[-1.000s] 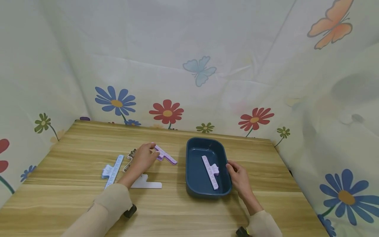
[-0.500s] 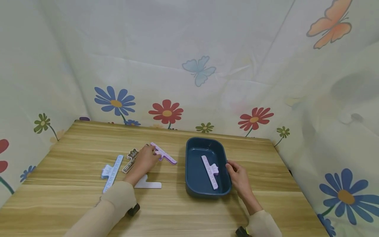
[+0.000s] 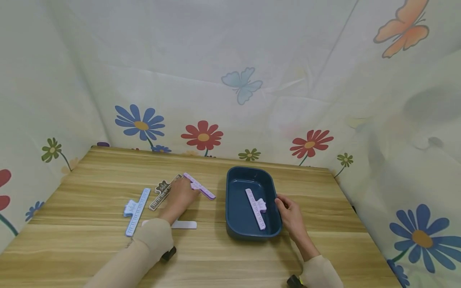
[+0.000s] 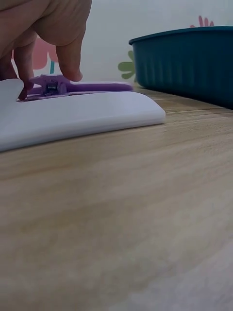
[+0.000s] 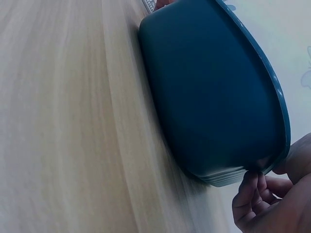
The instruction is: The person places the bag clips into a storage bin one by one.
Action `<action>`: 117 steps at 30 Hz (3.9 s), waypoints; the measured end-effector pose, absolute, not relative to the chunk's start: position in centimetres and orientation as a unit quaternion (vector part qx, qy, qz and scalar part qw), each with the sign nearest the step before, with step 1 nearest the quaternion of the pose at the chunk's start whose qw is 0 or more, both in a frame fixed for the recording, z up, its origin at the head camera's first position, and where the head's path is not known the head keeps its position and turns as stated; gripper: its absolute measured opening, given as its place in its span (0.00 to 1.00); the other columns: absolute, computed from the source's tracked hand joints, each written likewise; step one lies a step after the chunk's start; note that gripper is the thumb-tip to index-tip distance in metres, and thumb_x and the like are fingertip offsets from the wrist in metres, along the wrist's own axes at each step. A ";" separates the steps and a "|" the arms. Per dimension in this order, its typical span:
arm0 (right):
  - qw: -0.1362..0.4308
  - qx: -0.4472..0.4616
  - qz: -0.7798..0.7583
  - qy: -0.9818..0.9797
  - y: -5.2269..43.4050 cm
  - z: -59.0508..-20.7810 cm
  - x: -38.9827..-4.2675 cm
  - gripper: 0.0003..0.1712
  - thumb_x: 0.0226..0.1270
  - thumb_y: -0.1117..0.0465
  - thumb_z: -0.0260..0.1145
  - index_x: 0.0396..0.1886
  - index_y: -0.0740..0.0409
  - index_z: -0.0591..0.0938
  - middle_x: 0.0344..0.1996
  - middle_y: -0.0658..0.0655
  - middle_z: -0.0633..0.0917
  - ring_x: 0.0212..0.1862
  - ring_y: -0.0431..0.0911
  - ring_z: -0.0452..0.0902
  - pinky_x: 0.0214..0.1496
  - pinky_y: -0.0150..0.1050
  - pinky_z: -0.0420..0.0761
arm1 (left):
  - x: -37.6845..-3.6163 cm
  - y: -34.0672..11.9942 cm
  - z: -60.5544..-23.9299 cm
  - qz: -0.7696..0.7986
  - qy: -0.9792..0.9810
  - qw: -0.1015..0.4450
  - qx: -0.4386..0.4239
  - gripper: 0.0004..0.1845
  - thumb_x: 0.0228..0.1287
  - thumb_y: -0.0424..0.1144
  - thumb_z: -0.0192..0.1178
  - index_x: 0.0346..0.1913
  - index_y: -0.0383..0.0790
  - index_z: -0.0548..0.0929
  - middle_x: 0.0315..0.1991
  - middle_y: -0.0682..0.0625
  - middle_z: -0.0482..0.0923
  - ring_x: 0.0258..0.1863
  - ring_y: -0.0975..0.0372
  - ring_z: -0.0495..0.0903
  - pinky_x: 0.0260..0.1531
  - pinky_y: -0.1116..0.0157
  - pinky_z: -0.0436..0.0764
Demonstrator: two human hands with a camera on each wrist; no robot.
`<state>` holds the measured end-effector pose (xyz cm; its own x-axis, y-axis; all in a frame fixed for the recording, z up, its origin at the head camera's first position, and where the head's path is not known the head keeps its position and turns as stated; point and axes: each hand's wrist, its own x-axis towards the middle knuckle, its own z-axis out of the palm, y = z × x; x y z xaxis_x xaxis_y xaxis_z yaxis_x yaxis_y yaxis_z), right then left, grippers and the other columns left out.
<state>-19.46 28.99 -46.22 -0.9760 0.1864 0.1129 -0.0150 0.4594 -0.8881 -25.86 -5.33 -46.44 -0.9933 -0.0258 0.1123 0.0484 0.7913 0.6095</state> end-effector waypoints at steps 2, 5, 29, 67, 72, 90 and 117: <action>0.100 -0.049 0.517 -0.849 29.0 -46.2 -19.5 0.19 0.80 0.64 0.60 0.62 0.72 0.81 0.55 0.69 0.84 0.53 0.53 0.80 0.49 0.26 0.77 | -25.9 -5.2 -46.5 -0.318 -0.946 0.057 -0.004 0.16 0.59 0.38 0.73 0.32 0.25 0.82 0.41 0.30 0.82 0.49 0.37 0.78 0.58 0.44 0.73; 0.100 -0.050 0.518 -0.848 28.9 -46.1 -19.4 0.19 0.80 0.64 0.60 0.62 0.72 0.81 0.55 0.69 0.84 0.52 0.53 0.79 0.48 0.26 0.76 | -25.9 -5.1 -46.4 -0.312 -0.948 0.055 -0.007 0.17 0.59 0.37 0.73 0.31 0.23 0.81 0.43 0.29 0.81 0.52 0.36 0.77 0.63 0.44 0.69; 0.097 -0.056 0.517 -0.849 28.9 -46.2 -19.4 0.19 0.80 0.64 0.60 0.62 0.72 0.81 0.56 0.69 0.84 0.54 0.55 0.80 0.48 0.24 0.76 | -26.6 -5.7 -46.1 -0.379 -0.925 0.016 0.005 0.24 0.60 0.36 0.68 0.53 0.18 0.82 0.51 0.28 0.81 0.50 0.42 0.80 0.55 0.48 0.79; 0.089 -0.062 0.515 -0.850 28.8 -46.1 -19.4 0.20 0.80 0.64 0.59 0.63 0.71 0.80 0.58 0.69 0.83 0.56 0.55 0.79 0.48 0.23 0.74 | -25.3 -6.4 -40.8 -0.482 -0.875 0.000 -0.034 0.32 0.69 0.39 0.66 0.71 0.25 0.72 0.61 0.31 0.78 0.51 0.49 0.79 0.49 0.55 0.80; 0.088 -0.063 0.513 -0.852 28.8 -46.1 -19.4 0.20 0.80 0.63 0.59 0.64 0.73 0.79 0.58 0.70 0.83 0.56 0.56 0.79 0.47 0.22 0.73 | -24.8 -5.8 -39.6 -0.495 -0.868 -0.004 -0.043 0.32 0.69 0.38 0.67 0.71 0.26 0.72 0.59 0.32 0.80 0.52 0.50 0.80 0.50 0.56 0.82; 0.097 -0.061 0.515 -0.850 28.8 -46.0 -19.4 0.20 0.80 0.63 0.59 0.63 0.72 0.80 0.57 0.70 0.83 0.55 0.55 0.79 0.51 0.28 0.77 | -23.7 -3.5 -37.0 -0.495 -0.864 -0.007 -0.087 0.32 0.68 0.38 0.69 0.71 0.29 0.73 0.58 0.34 0.81 0.51 0.51 0.81 0.48 0.59 0.84; 0.085 -0.063 0.518 -0.849 28.8 -45.9 -19.3 0.20 0.80 0.63 0.59 0.64 0.71 0.80 0.58 0.69 0.83 0.55 0.56 0.79 0.51 0.28 0.77 | -21.9 1.5 -36.0 -0.523 -0.841 -0.029 -0.135 0.31 0.67 0.34 0.70 0.71 0.31 0.74 0.59 0.36 0.81 0.48 0.51 0.82 0.51 0.57 0.85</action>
